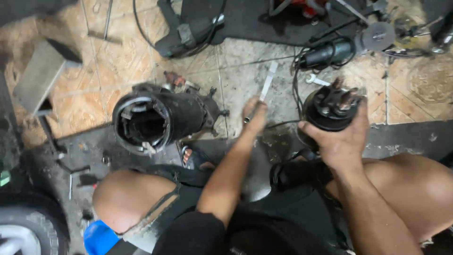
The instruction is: Disassembling a starter motor by removing bolts with a T-handle wrench and separating the internal components.
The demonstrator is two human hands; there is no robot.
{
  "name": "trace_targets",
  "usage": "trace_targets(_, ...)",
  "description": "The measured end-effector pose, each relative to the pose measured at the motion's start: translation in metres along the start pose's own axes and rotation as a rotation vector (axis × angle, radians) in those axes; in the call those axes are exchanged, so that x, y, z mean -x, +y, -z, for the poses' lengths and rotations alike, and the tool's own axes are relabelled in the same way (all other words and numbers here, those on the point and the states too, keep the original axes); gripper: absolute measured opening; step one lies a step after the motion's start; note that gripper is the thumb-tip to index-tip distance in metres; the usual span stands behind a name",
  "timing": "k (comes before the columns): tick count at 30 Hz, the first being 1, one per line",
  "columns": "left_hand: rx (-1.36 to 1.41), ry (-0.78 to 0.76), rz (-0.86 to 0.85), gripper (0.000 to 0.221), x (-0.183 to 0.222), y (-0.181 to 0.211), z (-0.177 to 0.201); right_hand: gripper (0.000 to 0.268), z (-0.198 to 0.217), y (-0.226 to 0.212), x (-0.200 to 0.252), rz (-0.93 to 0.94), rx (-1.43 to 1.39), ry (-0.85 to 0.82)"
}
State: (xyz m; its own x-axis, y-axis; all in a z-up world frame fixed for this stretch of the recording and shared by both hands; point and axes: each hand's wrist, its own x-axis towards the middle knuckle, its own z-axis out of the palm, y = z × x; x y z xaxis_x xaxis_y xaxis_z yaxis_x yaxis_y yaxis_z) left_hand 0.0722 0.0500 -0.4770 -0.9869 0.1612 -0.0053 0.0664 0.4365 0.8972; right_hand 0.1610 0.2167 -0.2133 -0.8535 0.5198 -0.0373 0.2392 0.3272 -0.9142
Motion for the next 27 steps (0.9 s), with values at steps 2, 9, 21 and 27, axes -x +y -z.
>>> trace_targets(2,-0.003,0.000,0.111,0.013,0.049,-0.066,-0.046,0.072,0.001,-0.005,0.002,0.037,0.008,-0.025)
trace_targets(9,0.284,-0.170,0.568,0.014,0.097,-0.042,-0.057,0.074,-0.001,-0.021,0.015,0.138,0.068,-0.125)
trace_targets(21,0.205,-0.041,0.945,0.027,0.092,-0.105,0.022,0.077,-0.017,-0.027,0.016,0.198,0.093,-0.104)
trace_targets(27,-0.540,0.360,0.944,0.038,0.116,-0.129,0.082,0.082,-0.023,-0.022,0.015,0.161,0.114,-0.075)
